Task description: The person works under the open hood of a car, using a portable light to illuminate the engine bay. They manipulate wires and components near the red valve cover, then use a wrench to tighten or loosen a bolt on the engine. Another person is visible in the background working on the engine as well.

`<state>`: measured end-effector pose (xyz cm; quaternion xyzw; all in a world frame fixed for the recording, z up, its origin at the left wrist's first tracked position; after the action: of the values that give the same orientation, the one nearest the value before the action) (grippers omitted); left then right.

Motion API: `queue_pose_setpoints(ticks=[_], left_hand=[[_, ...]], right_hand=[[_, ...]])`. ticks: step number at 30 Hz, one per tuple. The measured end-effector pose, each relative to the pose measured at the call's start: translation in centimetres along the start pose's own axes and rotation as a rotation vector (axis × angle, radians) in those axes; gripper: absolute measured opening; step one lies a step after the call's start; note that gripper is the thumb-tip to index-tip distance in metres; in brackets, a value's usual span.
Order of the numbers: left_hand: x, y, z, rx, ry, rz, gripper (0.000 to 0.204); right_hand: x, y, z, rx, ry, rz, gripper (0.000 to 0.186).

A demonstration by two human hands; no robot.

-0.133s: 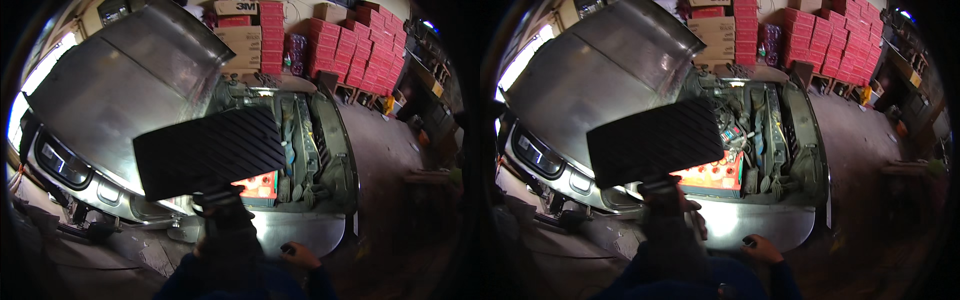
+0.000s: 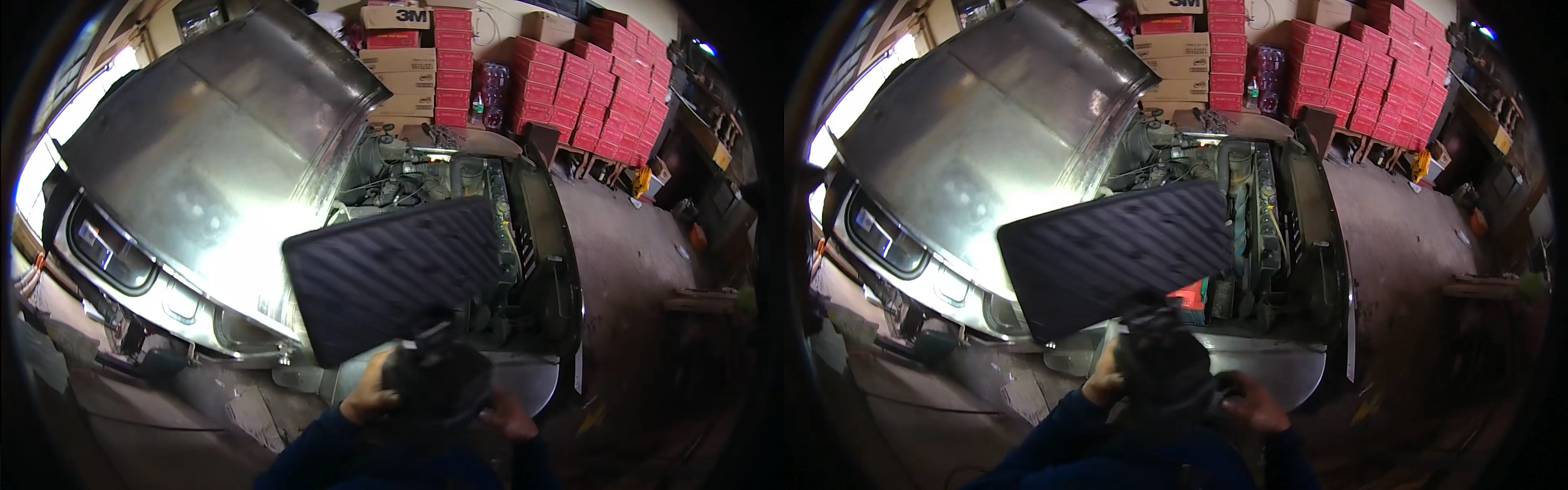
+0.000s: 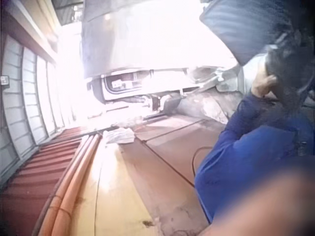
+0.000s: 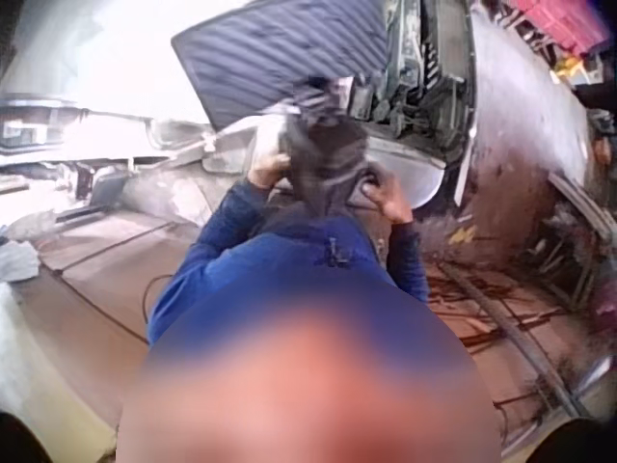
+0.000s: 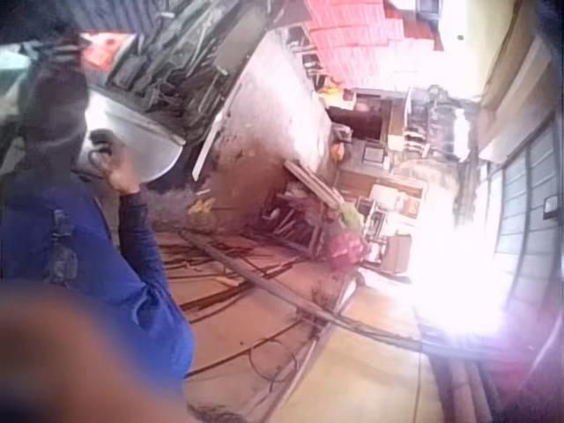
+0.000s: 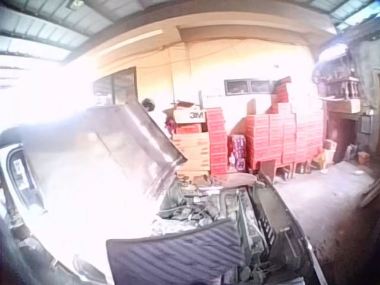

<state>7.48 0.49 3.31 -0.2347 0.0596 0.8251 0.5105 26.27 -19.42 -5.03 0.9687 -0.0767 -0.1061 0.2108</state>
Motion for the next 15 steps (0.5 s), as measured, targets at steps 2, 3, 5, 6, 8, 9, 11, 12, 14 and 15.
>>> queue_pose_setpoints(ticks=[2, 3, 5, 6, 8, 9, 11, 12, 14, 15], left_hand=[[-2.1, -0.5, -1.9, 0.279, -0.092, 0.006, 0.079], [-2.9, -0.8, -2.5, 0.365, -0.143, -0.008, 0.08], [-5.4, -2.4, -2.2, 0.243, -0.079, -0.066, 0.081], [-6.3, -3.1, -2.0, 0.202, -0.045, -0.081, 0.081], [-7.5, -4.1, -1.9, 0.17, 0.027, -0.12, 0.082], [-8.0, -4.8, -1.8, 0.098, 0.07, -0.155, 0.082], [-8.5, -5.9, -1.4, -0.052, 0.085, -0.195, 0.081], [-8.2, -5.9, -1.6, 0.013, -0.032, -0.214, 0.082], [-7.9, -5.9, -1.4, 0.038, -0.162, -0.221, 0.083], [-8.2, -5.9, -1.1, 0.008, -0.178, -0.216, 0.084]], right_hand=[[0.7, 1.7, -2.1, 0.188, -0.17, 0.139, 0.109], [0.5, 2.7, -3.7, 0.336, -0.14, 0.136, 0.117], [-0.3, 4.5, -7.2, 0.552, 0.037, 0.171, 0.121], [-0.3, 5.5, -8.2, 0.42, -0.027, 0.245, 0.121], [-1.9, 5.6, -11.6, 0.524, -0.003, 0.271, 0.121], [-2.6, 5.7, -13.2, 0.592, 0.017, 0.291, 0.12], [-3.5, 6.1, -15.8, 0.679, 0.113, 0.442, 0.117], [-4.2, 6.7, -16.6, 0.692, 0.139, 0.513, 0.119], [-5.6, 7.5, -17.6, 0.699, 0.152, 0.577, 0.116], [-5.7, 7.7, -17.7, 0.663, 0.12, 0.628, 0.111]])
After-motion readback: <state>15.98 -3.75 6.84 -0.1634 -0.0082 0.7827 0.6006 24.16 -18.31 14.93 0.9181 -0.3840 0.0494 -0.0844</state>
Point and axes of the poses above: each hand's wrist, its own y-axis away from the middle knuckle, its own x-axis out of the back of the hand, z = x × y, the point moved 6 cm from there along -y, towards the middle knuckle, and after that the axes turned 1 degree about z, right-handed, at the moved point
